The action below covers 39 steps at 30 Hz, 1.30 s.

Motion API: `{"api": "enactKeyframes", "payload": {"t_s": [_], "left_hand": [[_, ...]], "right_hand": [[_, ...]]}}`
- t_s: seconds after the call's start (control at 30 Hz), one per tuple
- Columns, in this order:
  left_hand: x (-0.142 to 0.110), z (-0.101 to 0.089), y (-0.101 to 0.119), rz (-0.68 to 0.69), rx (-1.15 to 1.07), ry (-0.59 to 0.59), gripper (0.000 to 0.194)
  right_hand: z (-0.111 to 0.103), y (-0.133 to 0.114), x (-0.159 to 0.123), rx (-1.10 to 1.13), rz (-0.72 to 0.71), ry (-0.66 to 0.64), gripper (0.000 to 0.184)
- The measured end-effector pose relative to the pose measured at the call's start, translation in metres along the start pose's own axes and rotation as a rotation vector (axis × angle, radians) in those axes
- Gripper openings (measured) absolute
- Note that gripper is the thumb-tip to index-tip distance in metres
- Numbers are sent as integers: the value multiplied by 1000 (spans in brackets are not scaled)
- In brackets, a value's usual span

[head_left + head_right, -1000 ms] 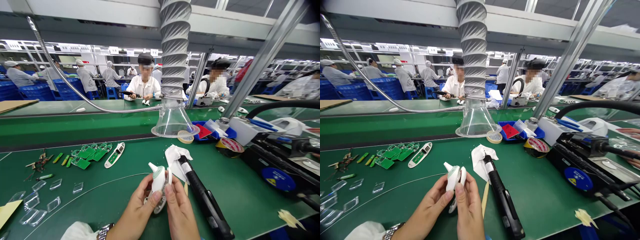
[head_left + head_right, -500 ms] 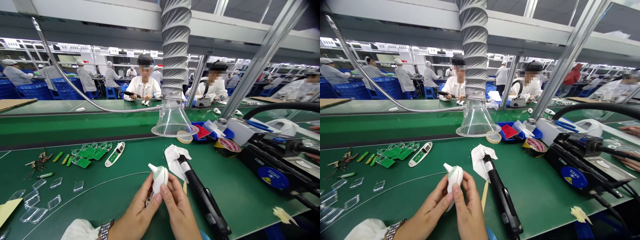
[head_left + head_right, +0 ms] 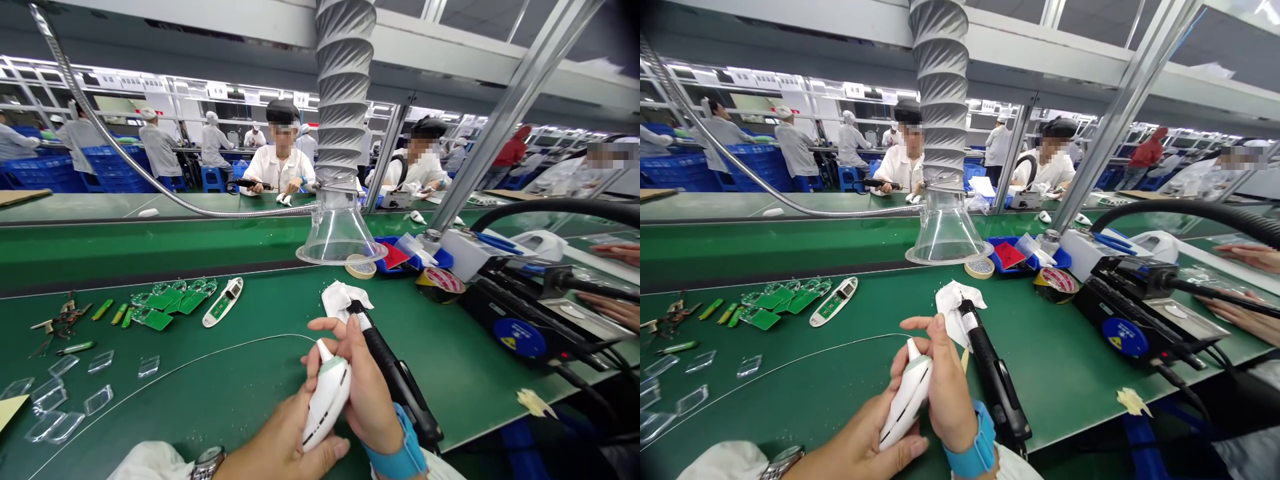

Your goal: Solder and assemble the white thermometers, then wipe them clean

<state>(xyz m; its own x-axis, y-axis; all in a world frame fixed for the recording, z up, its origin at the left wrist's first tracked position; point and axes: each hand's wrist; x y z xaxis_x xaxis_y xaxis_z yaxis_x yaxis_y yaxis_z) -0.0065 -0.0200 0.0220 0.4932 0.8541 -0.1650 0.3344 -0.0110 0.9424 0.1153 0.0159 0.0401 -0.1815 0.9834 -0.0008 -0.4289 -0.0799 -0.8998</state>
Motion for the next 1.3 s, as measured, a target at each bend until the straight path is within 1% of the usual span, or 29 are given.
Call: {"api": "enactKeyframes", "payload": {"t_s": [0.07, 0.13, 0.2, 0.4, 0.47, 0.5, 0.53, 0.57, 0.63, 0.7, 0.8, 0.87, 0.9, 0.93, 0.97, 1.0, 1.03, 1.07, 1.1, 1.13, 1.2, 1.23, 1.3], "left_hand": [[-2, -1, 3, 15, 53, -27, 40], [-3, -3, 5, -6, 105, -67, 44], [-3, -4, 5, -38, 137, -83, 48], [-4, -7, 3, -94, 157, -95, 47], [-4, -9, 4, -109, 147, -114, 45], [-3, -10, 4, -115, 138, -127, 45], [-2, -10, 4, -118, 125, -135, 45], [0, -11, 3, -110, 112, -138, 44], [4, -11, 1, -84, 59, -96, 36], [10, -12, -3, -124, -53, -12, 32], [19, -12, -9, -288, -291, 107, 38], [24, -13, -10, -352, -436, 161, 45], [26, -14, -10, -362, -493, 187, 48], [28, -14, -10, -366, -535, 211, 50], [30, -14, -10, -371, -561, 231, 52], [31, -15, -10, -375, -574, 251, 51], [32, -15, -11, -379, -578, 274, 49], [33, -15, -12, -379, -583, 297, 46], [34, -16, -13, -373, -596, 319, 43], [34, -16, -15, -359, -618, 338, 39], [34, -17, -19, -305, -675, 366, 33], [34, -18, -21, -273, -703, 368, 28], [33, -19, -24, -230, -742, 358, 20]], "right_hand": [[4, 4, 1, 71, 19, 23, 56], [5, 8, 1, 90, 29, 34, 56], [3, 11, 1, 97, 33, 37, 55], [0, 16, 4, 114, -13, 29, 52], [0, 17, 3, 80, -20, 36, 52], [-1, 15, 1, 20, -19, 29, 51], [-3, 12, -2, -85, -33, 18, 48], [-6, 7, -6, -236, -70, 2, 43], [-20, -8, -17, -610, -223, -25, 33], [-42, -27, -27, -949, -410, -43, 28], [-84, -53, -30, -1323, -550, -106, 18], [-110, -62, -22, -1607, -647, -187, 22], [-121, -63, -16, -1764, -698, -254, 30], [-129, -63, -9, -1907, -749, -345, 40], [-135, -62, -2, -2020, -795, -462, 49], [-139, -60, 4, -2092, -828, -590, 56], [-141, -58, 11, -2122, -855, -714, 58], [-142, -56, 16, -2123, -880, -825, 56], [-142, -55, 20, -2108, -909, -908, 51], [-142, -54, 22, -2089, -942, -952, 46], [-146, -52, 21, -2049, -1000, -955, 40], [-149, -52, 18, -2022, -1019, -922, 39], [-159, -50, 7, -1966, -1009, -808, 39]]}}
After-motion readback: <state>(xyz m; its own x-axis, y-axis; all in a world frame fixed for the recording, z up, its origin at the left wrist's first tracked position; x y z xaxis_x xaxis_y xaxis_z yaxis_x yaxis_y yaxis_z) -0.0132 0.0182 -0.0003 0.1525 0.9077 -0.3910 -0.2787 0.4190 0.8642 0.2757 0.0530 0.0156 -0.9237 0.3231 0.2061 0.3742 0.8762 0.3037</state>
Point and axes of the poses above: each hand's wrist, its own x-axis towards the middle knuckle, its own z-axis out of the palm, y = z × x, and after that the axes turned 5 degrees about -z, right-handed
